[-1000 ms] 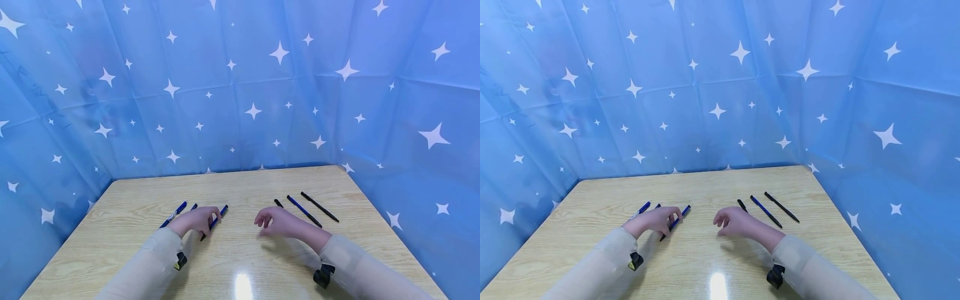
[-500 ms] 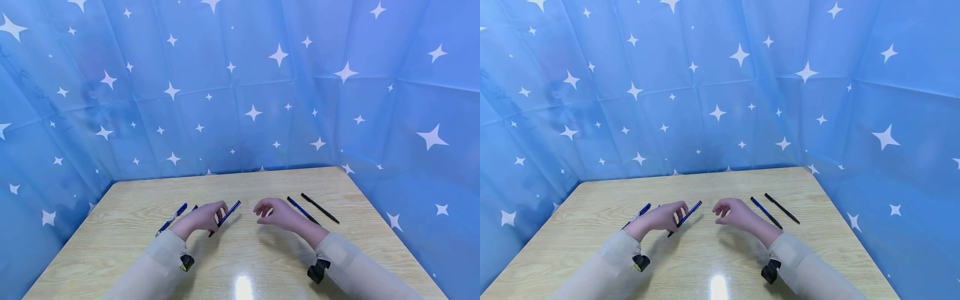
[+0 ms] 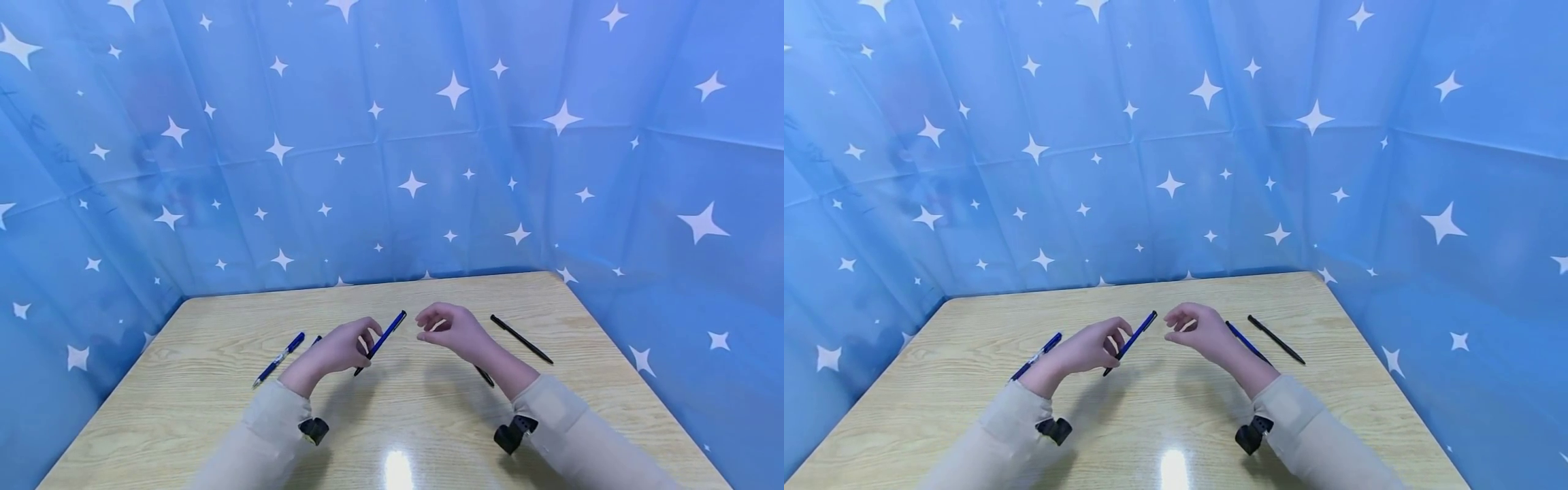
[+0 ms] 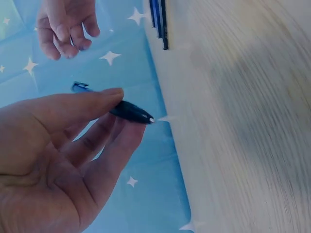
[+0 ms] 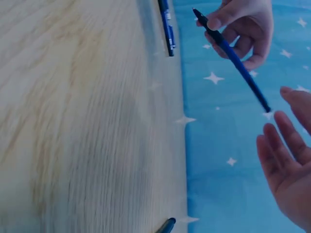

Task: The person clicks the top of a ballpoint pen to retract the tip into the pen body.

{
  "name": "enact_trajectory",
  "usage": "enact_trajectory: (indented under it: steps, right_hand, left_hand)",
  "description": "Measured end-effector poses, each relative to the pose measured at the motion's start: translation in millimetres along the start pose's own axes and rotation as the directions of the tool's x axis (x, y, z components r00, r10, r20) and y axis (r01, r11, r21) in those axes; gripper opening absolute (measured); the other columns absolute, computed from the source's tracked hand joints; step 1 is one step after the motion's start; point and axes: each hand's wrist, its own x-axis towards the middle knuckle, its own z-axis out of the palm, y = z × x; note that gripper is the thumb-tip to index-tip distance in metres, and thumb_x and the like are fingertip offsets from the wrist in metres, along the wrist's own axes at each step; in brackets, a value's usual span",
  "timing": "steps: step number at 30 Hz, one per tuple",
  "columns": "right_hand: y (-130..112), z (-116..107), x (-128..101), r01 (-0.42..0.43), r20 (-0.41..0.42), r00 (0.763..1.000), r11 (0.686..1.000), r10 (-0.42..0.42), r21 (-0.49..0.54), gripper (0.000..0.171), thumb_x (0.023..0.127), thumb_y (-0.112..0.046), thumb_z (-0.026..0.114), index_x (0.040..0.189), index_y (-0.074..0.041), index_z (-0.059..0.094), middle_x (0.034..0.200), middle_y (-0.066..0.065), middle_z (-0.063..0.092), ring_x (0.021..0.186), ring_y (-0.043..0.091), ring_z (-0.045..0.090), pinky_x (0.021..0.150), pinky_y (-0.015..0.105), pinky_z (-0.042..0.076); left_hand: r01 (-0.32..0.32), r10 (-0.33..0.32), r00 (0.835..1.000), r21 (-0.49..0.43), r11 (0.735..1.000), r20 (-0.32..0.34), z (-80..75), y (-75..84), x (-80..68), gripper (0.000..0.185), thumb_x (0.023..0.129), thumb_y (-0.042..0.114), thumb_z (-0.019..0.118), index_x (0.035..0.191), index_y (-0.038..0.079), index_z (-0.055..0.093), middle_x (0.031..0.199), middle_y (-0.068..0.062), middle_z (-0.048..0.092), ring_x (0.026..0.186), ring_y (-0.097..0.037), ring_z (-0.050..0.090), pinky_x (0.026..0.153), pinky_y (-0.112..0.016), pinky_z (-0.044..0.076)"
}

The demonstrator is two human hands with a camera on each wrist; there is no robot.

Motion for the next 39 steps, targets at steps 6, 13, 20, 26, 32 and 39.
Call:
enact_trajectory:
  steps: [6,13,20,26,32,39]
  right_hand:
    - [-4,1,2,-0.001,-0.103,0.995,0.997,0.01,0.079,0.022,0.087,-0.015,0.075,0.109,-0.012,0.069,0.101,0.003,0.067,0.094,0.02,0.063,0.083,0.036,0.053]
    - [-11,3,5,0.035,-0.211,0.977,0.982,0.006,0.187,0.031,0.089,-0.015,0.074,0.118,-0.01,0.066,0.106,0.006,0.068,0.098,0.023,0.064,0.082,0.035,0.054]
    - [-17,8,9,0.093,-0.259,0.966,0.959,-0.022,0.266,0.037,0.09,-0.017,0.072,0.124,-0.005,0.064,0.11,0.013,0.067,0.101,0.024,0.063,0.084,0.033,0.053]
    - [-23,12,9,0.135,-0.287,0.958,0.914,-0.021,0.384,0.034,0.091,-0.012,0.071,0.123,-0.004,0.064,0.108,0.016,0.065,0.096,0.023,0.065,0.084,0.036,0.055]
    - [-29,16,10,0.162,-0.313,0.95,0.876,-0.013,0.455,0.031,0.091,-0.009,0.07,0.121,-0.002,0.063,0.108,0.018,0.061,0.094,0.025,0.067,0.082,0.041,0.056]
    - [-32,19,11,0.156,-0.33,0.944,0.858,0.017,0.49,0.031,0.09,-0.014,0.072,0.119,-0.005,0.065,0.11,0.019,0.059,0.095,0.032,0.067,0.08,0.044,0.056]
  left_hand:
    - [-0.011,0.008,0.997,-0.038,0.999,-0.076,3.0,11.5,-2.5,0.042,0.083,-0.004,0.074,0.119,0.012,0.059,0.092,0.0,0.059,0.082,-0.015,0.063,0.068,-0.033,0.053]
    - [-0.029,0.008,0.987,-0.132,0.991,-0.163,7.3,22.1,-2.5,0.042,0.084,-0.004,0.073,0.12,0.013,0.06,0.094,-0.002,0.058,0.085,-0.016,0.064,0.071,-0.034,0.054]
    - [-0.071,0.016,0.975,-0.243,0.967,-0.223,15.1,30.3,-1.4,0.041,0.082,-0.004,0.074,0.119,0.01,0.061,0.093,-0.003,0.06,0.085,-0.018,0.065,0.071,-0.034,0.056]
    - [-0.086,0.004,0.966,-0.31,0.947,-0.258,24.3,32.9,1.7,0.038,0.082,-0.002,0.076,0.116,0.01,0.063,0.093,-0.003,0.062,0.085,-0.019,0.065,0.071,-0.034,0.056]
    - [-0.093,-0.04,0.953,-0.42,0.903,-0.299,35.3,35.3,6.5,0.032,0.082,0.0,0.077,0.11,0.006,0.065,0.093,-0.005,0.063,0.084,-0.02,0.066,0.07,-0.034,0.057]
    - [-0.101,-0.085,0.941,-0.513,0.853,-0.327,45.6,40.0,10.8,0.024,0.08,-0.002,0.078,0.099,0.006,0.066,0.092,-0.006,0.064,0.081,-0.021,0.068,0.069,-0.035,0.058]
